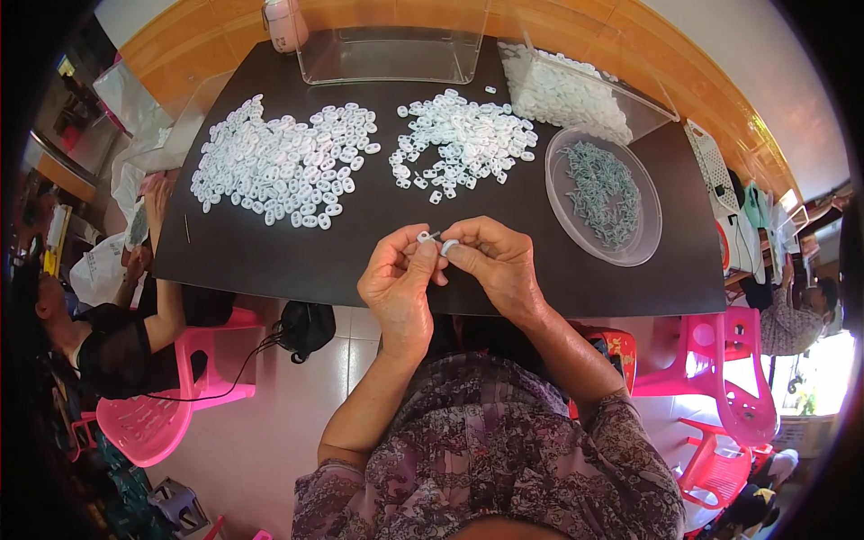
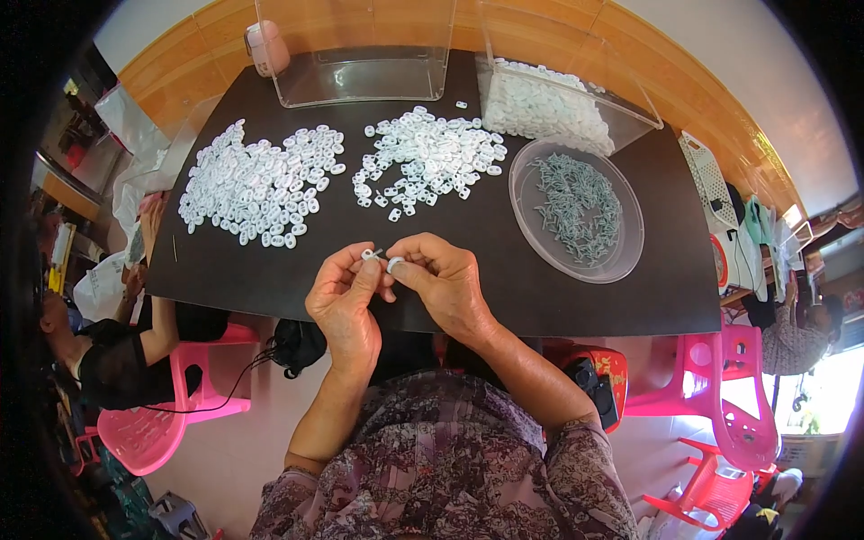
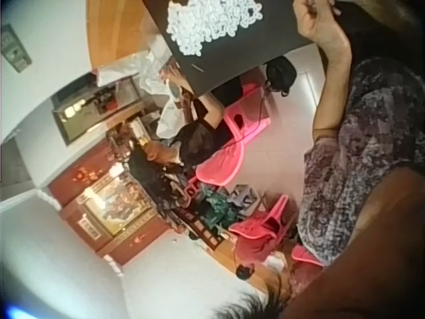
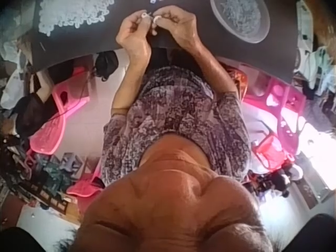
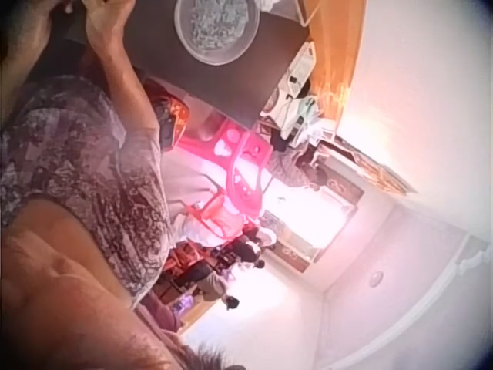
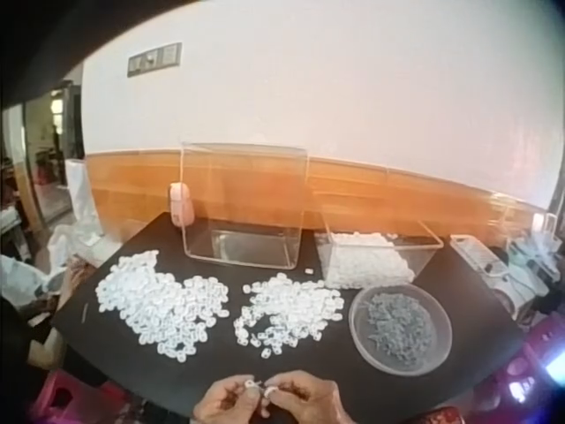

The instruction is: Assemble small plastic components by manually inserting pins into them.

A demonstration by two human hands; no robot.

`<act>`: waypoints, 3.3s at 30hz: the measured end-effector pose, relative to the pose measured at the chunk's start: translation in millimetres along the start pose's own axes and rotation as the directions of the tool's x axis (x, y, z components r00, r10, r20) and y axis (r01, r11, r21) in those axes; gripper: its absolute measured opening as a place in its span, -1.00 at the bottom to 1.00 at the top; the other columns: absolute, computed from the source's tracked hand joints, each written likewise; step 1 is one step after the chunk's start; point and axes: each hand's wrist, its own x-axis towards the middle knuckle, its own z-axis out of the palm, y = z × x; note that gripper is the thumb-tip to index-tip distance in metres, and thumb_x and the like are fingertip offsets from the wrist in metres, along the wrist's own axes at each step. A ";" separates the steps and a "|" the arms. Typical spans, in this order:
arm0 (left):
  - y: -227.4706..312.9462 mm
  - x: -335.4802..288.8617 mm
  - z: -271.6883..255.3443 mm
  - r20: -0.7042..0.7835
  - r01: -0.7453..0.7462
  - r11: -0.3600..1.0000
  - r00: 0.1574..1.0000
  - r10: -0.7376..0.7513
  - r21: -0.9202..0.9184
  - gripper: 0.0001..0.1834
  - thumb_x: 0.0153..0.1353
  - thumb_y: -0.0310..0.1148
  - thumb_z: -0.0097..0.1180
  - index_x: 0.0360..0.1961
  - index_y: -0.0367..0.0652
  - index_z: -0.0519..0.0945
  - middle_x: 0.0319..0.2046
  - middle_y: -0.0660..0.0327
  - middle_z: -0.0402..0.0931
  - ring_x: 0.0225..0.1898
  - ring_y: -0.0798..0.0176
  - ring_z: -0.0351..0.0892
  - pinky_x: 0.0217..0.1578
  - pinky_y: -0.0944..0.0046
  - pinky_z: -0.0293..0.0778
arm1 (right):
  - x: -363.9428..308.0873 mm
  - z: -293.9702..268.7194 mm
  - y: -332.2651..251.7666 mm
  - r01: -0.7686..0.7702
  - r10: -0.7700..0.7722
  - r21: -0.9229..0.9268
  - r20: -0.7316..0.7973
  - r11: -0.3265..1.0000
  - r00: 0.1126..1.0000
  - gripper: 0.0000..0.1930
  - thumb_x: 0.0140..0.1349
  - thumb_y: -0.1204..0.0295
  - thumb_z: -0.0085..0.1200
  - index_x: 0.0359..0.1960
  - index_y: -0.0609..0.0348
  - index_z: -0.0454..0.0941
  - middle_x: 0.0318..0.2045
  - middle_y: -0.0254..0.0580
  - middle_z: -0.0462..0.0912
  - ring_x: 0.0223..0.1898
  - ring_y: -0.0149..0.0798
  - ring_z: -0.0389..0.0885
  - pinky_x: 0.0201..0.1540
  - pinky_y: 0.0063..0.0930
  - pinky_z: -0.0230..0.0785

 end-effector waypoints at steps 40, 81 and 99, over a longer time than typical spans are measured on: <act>-4.1 -6.3 -15.3 -0.019 0.035 0.989 0.999 -0.032 0.143 -0.84 0.17 -0.59 0.08 -0.21 -0.40 0.53 -0.46 0.19 0.53 -0.52 0.44 0.48 -0.58 0.51 0.40 | 8.1 11.0 2.4 0.075 -0.085 -0.094 -0.103 0.993 0.991 -0.88 0.14 0.65 0.06 -0.27 0.33 0.57 -0.41 -0.30 0.61 -0.35 -0.54 0.52 -0.26 -0.69 0.36; 2.0 4.6 -14.1 -0.041 0.182 0.980 0.982 -0.185 -0.076 -0.74 0.16 -0.69 0.00 -0.09 -0.45 0.50 -0.45 0.18 0.53 -0.50 0.41 0.47 -0.44 0.43 0.46 | 4.9 19.7 7.7 0.375 -0.439 -0.591 0.039 0.714 0.898 -0.63 -0.11 0.67 0.13 -0.16 0.24 0.54 -0.34 -0.16 0.56 -0.36 -0.19 0.47 -0.32 -0.40 0.37; 2.5 -0.4 -17.4 -0.002 0.085 0.996 0.996 -0.085 0.015 -0.77 0.16 -0.67 0.04 -0.13 -0.44 0.53 -0.51 0.28 0.47 -0.51 0.46 0.40 -0.46 0.48 0.39 | 4.0 19.1 11.0 0.375 -0.429 -0.575 0.044 0.727 0.902 -0.64 -0.15 0.67 0.14 -0.20 0.22 0.57 -0.37 -0.20 0.57 -0.37 -0.22 0.46 -0.33 -0.43 0.37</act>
